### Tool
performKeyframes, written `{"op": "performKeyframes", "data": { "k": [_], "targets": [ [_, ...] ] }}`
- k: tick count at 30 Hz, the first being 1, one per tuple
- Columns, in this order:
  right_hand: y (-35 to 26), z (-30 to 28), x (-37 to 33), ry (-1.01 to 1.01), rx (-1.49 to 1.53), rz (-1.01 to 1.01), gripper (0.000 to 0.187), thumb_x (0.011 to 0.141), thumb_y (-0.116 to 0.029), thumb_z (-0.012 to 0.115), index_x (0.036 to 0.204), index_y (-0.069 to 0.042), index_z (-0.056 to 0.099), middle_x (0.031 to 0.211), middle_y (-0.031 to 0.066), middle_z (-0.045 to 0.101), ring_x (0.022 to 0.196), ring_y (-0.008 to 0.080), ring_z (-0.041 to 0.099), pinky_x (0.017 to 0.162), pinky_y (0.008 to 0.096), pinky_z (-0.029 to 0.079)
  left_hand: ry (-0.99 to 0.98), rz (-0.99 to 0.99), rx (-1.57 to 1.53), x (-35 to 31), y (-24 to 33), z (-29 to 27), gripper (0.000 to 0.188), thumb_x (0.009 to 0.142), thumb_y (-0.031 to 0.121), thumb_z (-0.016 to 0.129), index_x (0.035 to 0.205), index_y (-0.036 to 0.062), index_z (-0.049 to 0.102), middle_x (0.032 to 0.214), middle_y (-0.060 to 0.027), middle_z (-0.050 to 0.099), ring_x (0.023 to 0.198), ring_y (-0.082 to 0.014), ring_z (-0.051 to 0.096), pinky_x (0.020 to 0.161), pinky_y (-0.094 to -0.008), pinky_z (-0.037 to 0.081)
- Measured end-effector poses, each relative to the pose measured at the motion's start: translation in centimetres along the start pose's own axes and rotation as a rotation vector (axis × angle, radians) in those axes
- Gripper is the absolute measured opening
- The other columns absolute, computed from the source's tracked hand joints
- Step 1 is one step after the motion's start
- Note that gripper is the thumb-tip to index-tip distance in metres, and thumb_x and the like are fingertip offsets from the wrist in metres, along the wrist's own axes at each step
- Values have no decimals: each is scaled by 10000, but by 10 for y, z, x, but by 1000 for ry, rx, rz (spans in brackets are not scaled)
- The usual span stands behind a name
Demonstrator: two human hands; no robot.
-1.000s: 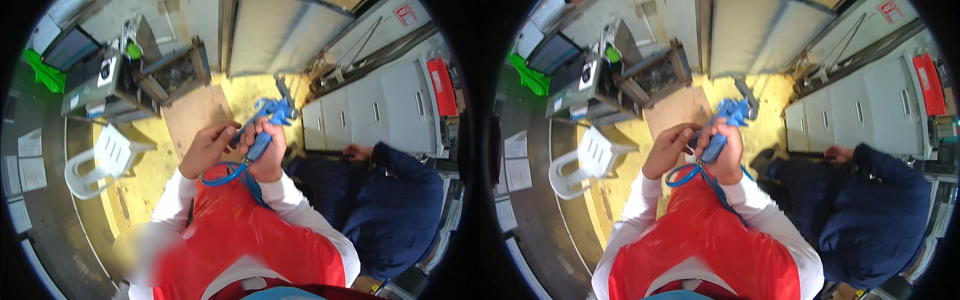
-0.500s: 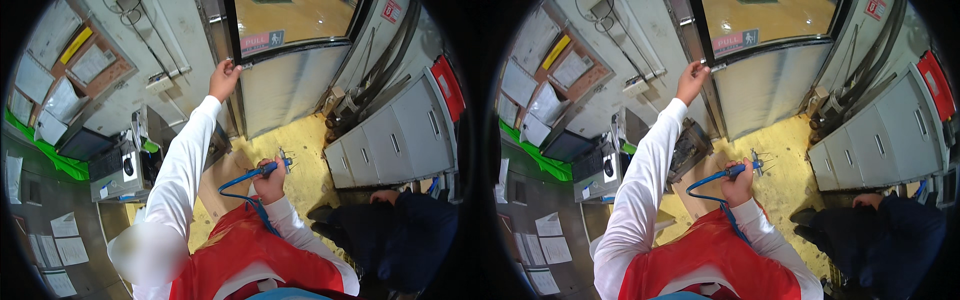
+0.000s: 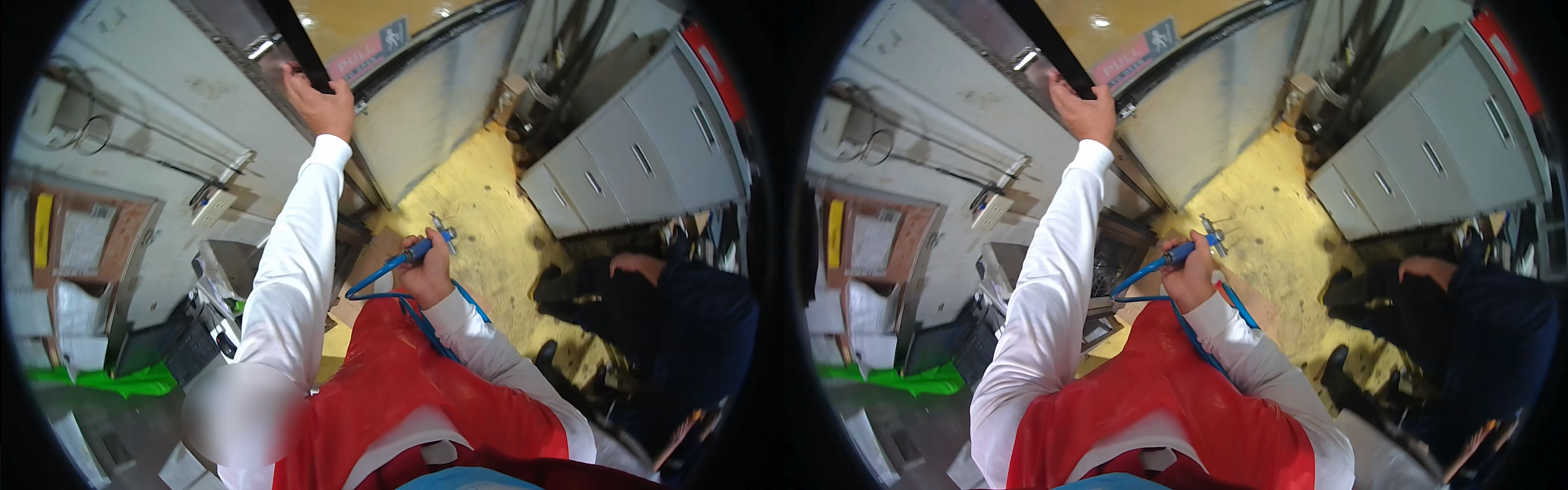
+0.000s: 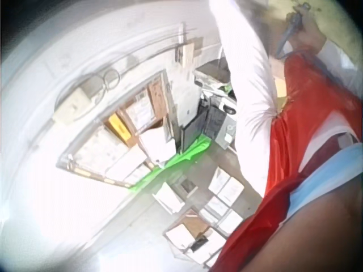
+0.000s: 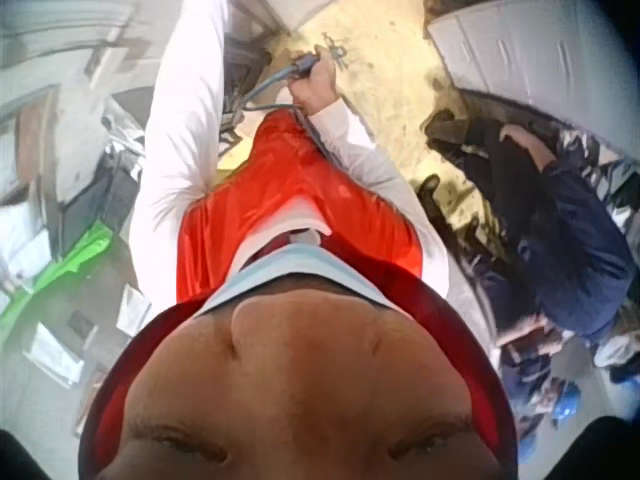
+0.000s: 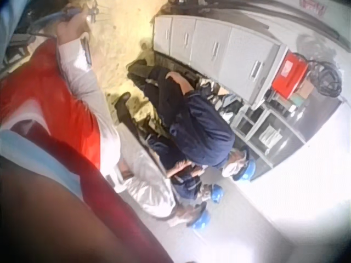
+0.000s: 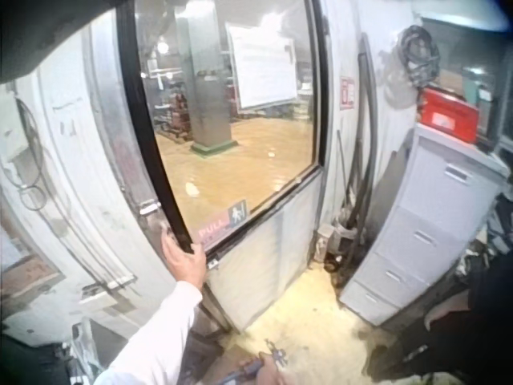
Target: The person assembles a blue pneumatic spray gun by attaching a blue air hose. A coworker assists by tightening a metal clamp on the hose connection with a screwdriver. The person then secures the connection with pliers and walks through the workshop holding the assembled tool.
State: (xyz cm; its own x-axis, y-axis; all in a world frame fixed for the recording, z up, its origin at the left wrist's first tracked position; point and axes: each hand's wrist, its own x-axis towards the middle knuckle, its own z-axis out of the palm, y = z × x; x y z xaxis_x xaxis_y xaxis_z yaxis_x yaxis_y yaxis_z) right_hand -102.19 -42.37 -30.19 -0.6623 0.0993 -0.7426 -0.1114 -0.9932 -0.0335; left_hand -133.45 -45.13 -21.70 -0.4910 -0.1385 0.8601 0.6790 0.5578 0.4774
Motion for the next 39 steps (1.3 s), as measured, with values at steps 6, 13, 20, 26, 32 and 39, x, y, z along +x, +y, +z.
{"op": "performKeyframes", "data": {
  "k": [6,13,20,26,32,39],
  "targets": [
    [48,3,13,123,101,-19,232,985,-346,580,897,-134,548,781,114,674,672,223,623,525,341,365,-149,-28,-127,-12,6,-18,666,782,63,709,1371,-52,421,1515,-266,434,1316,-370,483,1102,-429,388],
    [80,18,14,162,35,-6,257,1010,-325,541,885,-100,543,729,75,627,613,180,547,493,306,356,-406,-360,-529,14,5,-35,629,843,273,890,1248,-12,503,1200,-90,539,1005,-159,562,930,-315,455],
    [105,28,32,132,117,91,213,989,-322,572,930,-121,533,756,74,654,647,198,621,505,304,353,-611,-306,-936,-4,42,-67,565,821,179,901,1223,16,538,1108,-75,665,983,-151,625,897,-305,494],
    [117,45,35,154,135,126,237,991,-326,579,896,-115,534,731,68,633,628,174,607,485,286,344,-795,82,-835,-23,88,-69,438,809,239,887,1110,1,675,1011,-141,729,891,-270,706,829,-368,552],
    [99,59,42,127,174,-17,275,1024,-333,551,872,-108,593,734,47,651,477,139,467,406,241,313,-979,218,-993,-49,165,-54,368,834,262,810,1046,-21,707,900,-192,697,825,-386,685,753,-458,553],
    [45,39,101,-418,-1018,-901,202,1066,-207,515,1156,-81,645,1198,100,662,1120,241,625,991,401,500,-1276,229,-1003,-66,241,-29,370,808,296,792,934,-31,671,832,-224,670,806,-431,685,723,-510,553]
  ]
}}
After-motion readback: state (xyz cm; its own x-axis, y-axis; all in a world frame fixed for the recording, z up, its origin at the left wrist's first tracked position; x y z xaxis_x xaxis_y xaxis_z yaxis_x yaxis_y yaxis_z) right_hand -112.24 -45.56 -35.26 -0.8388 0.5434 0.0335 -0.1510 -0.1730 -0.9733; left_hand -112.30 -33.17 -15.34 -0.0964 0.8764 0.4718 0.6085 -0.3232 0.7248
